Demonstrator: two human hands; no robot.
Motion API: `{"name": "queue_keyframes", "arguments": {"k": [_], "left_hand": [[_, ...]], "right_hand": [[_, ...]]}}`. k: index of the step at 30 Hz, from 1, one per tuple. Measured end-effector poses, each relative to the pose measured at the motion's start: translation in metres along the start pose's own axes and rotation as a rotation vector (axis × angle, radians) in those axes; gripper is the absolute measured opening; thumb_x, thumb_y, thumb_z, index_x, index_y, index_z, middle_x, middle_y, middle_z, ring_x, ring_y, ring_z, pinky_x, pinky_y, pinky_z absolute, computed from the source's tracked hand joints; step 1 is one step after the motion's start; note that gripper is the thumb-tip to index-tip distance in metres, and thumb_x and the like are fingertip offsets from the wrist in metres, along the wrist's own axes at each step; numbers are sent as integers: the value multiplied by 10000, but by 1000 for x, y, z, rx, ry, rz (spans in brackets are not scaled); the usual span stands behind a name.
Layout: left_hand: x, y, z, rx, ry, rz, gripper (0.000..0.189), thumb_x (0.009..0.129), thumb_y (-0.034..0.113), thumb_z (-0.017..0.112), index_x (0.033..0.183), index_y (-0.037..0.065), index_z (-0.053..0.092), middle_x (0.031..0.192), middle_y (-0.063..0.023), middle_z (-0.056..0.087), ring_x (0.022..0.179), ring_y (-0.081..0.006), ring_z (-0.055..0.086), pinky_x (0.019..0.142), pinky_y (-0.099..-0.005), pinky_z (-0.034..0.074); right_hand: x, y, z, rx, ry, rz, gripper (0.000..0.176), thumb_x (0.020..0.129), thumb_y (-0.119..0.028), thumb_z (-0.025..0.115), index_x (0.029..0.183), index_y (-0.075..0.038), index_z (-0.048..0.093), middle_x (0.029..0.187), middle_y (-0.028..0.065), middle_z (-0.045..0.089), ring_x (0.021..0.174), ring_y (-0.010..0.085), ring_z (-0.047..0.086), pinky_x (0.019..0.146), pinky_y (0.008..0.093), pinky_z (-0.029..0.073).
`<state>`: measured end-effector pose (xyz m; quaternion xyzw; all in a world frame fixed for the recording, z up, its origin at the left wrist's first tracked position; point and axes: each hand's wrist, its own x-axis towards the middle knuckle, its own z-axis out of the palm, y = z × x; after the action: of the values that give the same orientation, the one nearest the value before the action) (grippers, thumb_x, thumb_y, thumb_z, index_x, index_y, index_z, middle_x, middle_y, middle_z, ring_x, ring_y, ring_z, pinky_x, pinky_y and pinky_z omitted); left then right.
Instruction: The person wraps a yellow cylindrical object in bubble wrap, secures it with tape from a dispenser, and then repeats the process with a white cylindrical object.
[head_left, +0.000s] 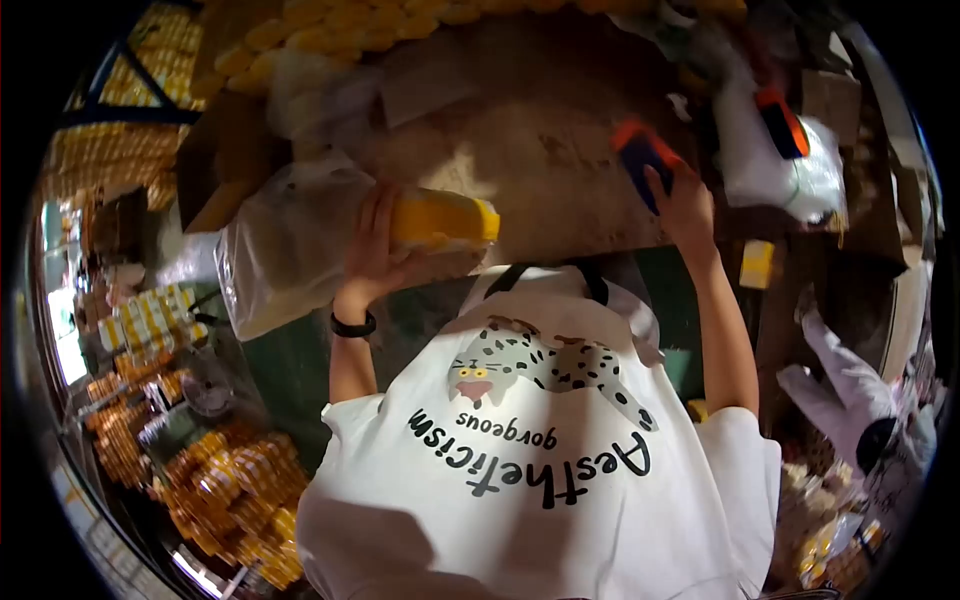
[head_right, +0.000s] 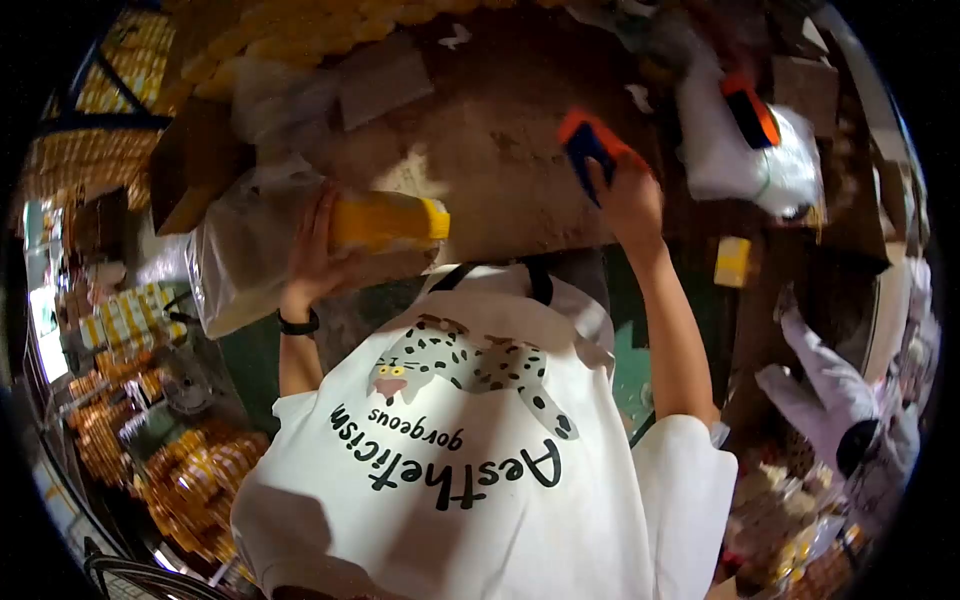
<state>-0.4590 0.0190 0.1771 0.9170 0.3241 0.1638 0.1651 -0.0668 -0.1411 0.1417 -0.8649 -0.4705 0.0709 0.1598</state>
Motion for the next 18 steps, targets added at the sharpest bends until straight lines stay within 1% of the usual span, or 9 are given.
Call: {"name": "queue_keyframes", "arguments": {"k": [1, 4, 5, 7, 8, 11, 14, 16, 18], "left_hand": [[-8, -8, 1, -1, 26, -29, 676, 754, 308, 711, 1308, 59, 414, 1271, -170, 464, 1162, -381, 432, 921, -429, 432], [-20, -48, 24, 85, 82, -301, 518, 810, 305, 680, 1214, 59, 468, 1148, -159, 501, 1021, -343, 495, 799, -402, 459], [-24, -56, 24, -35, 89, -394, 480, 819, 311, 671, 1185, 62, 484, 1135, -158, 498, 1026, -344, 485, 809, -410, 443], [-25, -71, 22, -286, 99, -551, 411, 837, 323, 653, 1128, 67, 518, 1109, -156, 492, 1037, -345, 467, 831, -427, 410], [-28, -78, 25, -284, 103, -558, 376, 846, 314, 645, 1112, 73, 534, 1096, -148, 502, 1031, -339, 473, 830, -422, 411], [-30, -82, 26, -317, 140, -566, 278, 875, 280, 611, 1064, 79, 576, 1062, -127, 533, 1012, -329, 492, 825, -410, 415], [-35, -77, 26, -403, 180, -543, 219, 902, 232, 562, 1037, 63, 597, 1062, -112, 563, 1007, -337, 505, 823, -403, 415], [-39, -90, 35, -446, 190, -516, 206, 907, 194, 536, 1043, 55, 602, 1092, -107, 578, 1019, -345, 509, 836, -392, 414], [-36, -81, 33, -210, 232, -401, 219, 898, 182, 523, 1053, 50, 603, 1117, -117, 583, 1045, -356, 501, 871, -409, 404]], "right_hand": [[-2, 10, 9, -21, 19, 11, 452, 898, -410, 537, 968, 36, 559, 817, 245, 617, 764, 386, 626, 636, 460, 508], [-7, 32, 37, -76, 69, 14, 421, 897, -378, 558, 954, 39, 548, 823, 249, 607, 725, 378, 617, 628, 443, 509], [-2, 37, 46, -94, 90, 13, 417, 898, -374, 560, 950, 40, 549, 828, 249, 606, 714, 372, 615, 630, 436, 510], [9, 50, 68, -198, 36, -46, 414, 895, -365, 567, 975, 41, 557, 831, 226, 617, 736, 355, 618, 668, 429, 511], [13, 56, 79, -255, 4, -75, 413, 894, -361, 571, 988, 41, 560, 833, 214, 623, 747, 347, 619, 688, 425, 512], [37, 63, 111, -375, -67, -57, 458, 891, -351, 576, 1100, 54, 528, 975, 239, 600, 880, 336, 606, 767, 417, 502], [40, 46, 128, -615, 8, -142, 525, 880, -352, 580, 1205, 45, 469, 1150, 277, 515, 1041, 349, 536, 848, 426, 475], [29, 11, 139, -46, -112, -233, 591, 801, -249, 674, 1268, 14, 424, 1215, 258, 472, 1128, 364, 465, 911, 443, 434], [22, -79, 116, 384, -310, -327, 774, 710, -154, 770, 1341, -4, 348, 1312, 233, 398, 1212, 369, 389, 986, 445, 374]]}}
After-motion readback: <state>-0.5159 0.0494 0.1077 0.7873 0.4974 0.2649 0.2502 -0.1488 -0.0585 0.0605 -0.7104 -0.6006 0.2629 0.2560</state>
